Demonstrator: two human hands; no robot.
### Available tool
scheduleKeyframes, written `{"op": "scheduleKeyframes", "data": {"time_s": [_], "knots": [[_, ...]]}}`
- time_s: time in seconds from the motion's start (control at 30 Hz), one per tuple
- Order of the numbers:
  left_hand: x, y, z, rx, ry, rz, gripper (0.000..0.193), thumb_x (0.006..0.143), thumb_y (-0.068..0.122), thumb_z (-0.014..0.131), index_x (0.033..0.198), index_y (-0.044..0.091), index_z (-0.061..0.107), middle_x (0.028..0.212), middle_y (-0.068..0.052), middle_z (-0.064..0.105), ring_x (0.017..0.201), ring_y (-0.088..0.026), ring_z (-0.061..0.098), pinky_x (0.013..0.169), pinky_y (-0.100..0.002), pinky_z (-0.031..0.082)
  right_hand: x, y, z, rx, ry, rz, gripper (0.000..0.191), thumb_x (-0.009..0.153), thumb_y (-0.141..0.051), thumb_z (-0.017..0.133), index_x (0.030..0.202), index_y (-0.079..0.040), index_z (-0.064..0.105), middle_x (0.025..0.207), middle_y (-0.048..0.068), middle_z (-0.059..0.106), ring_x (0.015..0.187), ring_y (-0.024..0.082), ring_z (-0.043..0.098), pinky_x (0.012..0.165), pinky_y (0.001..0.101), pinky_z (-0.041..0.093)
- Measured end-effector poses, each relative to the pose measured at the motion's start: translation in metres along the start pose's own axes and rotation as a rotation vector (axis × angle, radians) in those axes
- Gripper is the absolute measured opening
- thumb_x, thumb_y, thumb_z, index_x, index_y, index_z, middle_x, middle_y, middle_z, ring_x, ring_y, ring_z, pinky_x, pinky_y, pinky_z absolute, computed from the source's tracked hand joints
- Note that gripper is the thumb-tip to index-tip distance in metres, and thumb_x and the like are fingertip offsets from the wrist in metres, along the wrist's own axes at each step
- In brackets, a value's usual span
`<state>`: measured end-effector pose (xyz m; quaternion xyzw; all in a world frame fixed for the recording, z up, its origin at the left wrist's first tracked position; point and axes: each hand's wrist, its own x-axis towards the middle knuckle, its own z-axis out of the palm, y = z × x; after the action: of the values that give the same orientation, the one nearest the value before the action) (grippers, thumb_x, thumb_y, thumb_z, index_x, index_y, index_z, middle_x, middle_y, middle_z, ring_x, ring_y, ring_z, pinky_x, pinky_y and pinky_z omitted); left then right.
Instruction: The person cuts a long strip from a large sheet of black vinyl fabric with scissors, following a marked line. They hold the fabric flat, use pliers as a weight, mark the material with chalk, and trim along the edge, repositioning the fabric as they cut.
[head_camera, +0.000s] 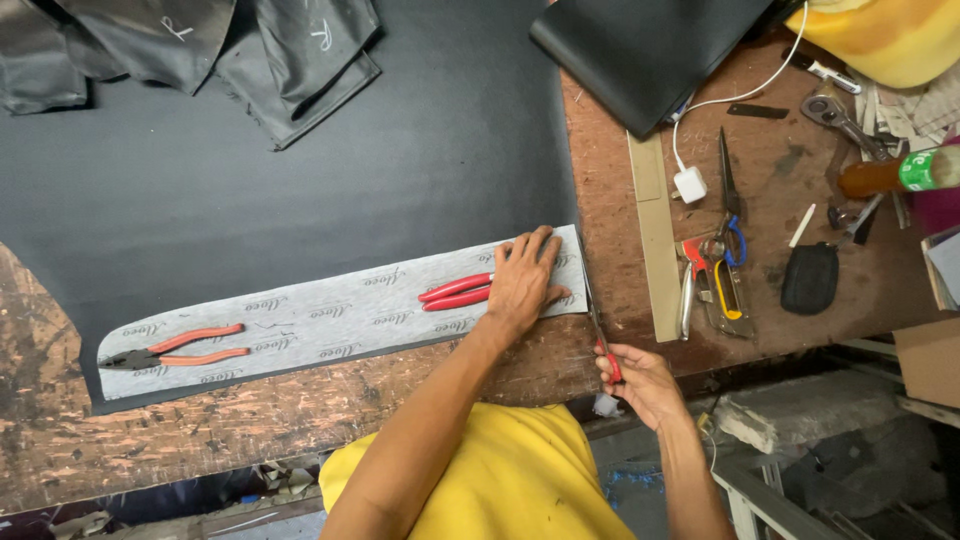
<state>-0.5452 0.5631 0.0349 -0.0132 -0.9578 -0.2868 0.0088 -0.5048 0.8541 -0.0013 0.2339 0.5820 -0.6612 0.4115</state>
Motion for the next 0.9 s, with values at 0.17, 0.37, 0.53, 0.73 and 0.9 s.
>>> {"op": "scheduleKeyframes", "data": {"time_s": [0.17,0.37,0.53,0.73,0.9], "knots": [[0.001,0.002,-0.002,0.004,0.002,0.003,0.084,0.073,0.042,0.084,0.14,0.003,0.052,0.148,-0.01,0.046,0.132,-0.028,0.044,0.104,-0.048,0.035,0.008,-0.007,0.003,-0.009,0.01,0.005,0.031,0.093,-0.001,0.067,0.122,0.008,0.067,0.093,0.009,0.071,0.075,0.015,0.063,0.063,0.0321,0.053],[0.001,0.003,-0.008,-0.02,0.004,-0.004,0.083,0.072,0.04,0.085,0.139,0.004,0.053,0.147,-0.01,0.047,0.132,-0.028,0.045,0.105,-0.048,0.035,0.017,-0.002,-0.003,0.026,-0.018,-0.024,0.031,0.092,-0.004,0.066,0.121,0.006,0.067,0.095,0.01,0.073,0.074,0.016,0.064,0.062,0.0323,0.053],[0.001,0.003,-0.009,-0.006,0.023,0.011,0.083,0.073,0.041,0.085,0.14,0.003,0.053,0.147,-0.01,0.048,0.133,-0.028,0.045,0.105,-0.047,0.036,0.018,0.002,-0.006,0.014,-0.015,-0.021,0.031,0.091,-0.003,0.067,0.121,0.006,0.067,0.095,0.009,0.072,0.075,0.015,0.064,0.062,0.0321,0.052],[0.004,0.004,-0.005,-0.011,0.01,-0.012,0.085,0.071,0.042,0.085,0.14,0.004,0.053,0.146,-0.009,0.048,0.133,-0.028,0.045,0.105,-0.048,0.036,0.022,0.0,-0.008,0.033,-0.037,0.008,0.031,0.092,-0.003,0.067,0.121,0.005,0.067,0.094,0.008,0.071,0.075,0.015,0.063,0.062,0.0321,0.053],[0.003,0.008,-0.005,0.014,0.005,-0.018,0.085,0.07,0.042,0.085,0.14,0.004,0.053,0.148,-0.009,0.047,0.133,-0.028,0.044,0.106,-0.048,0.035,0.021,-0.002,-0.009,0.022,-0.053,0.017,0.031,0.091,-0.004,0.067,0.121,0.005,0.067,0.092,0.007,0.07,0.074,0.015,0.063,0.062,0.0326,0.052]]}}
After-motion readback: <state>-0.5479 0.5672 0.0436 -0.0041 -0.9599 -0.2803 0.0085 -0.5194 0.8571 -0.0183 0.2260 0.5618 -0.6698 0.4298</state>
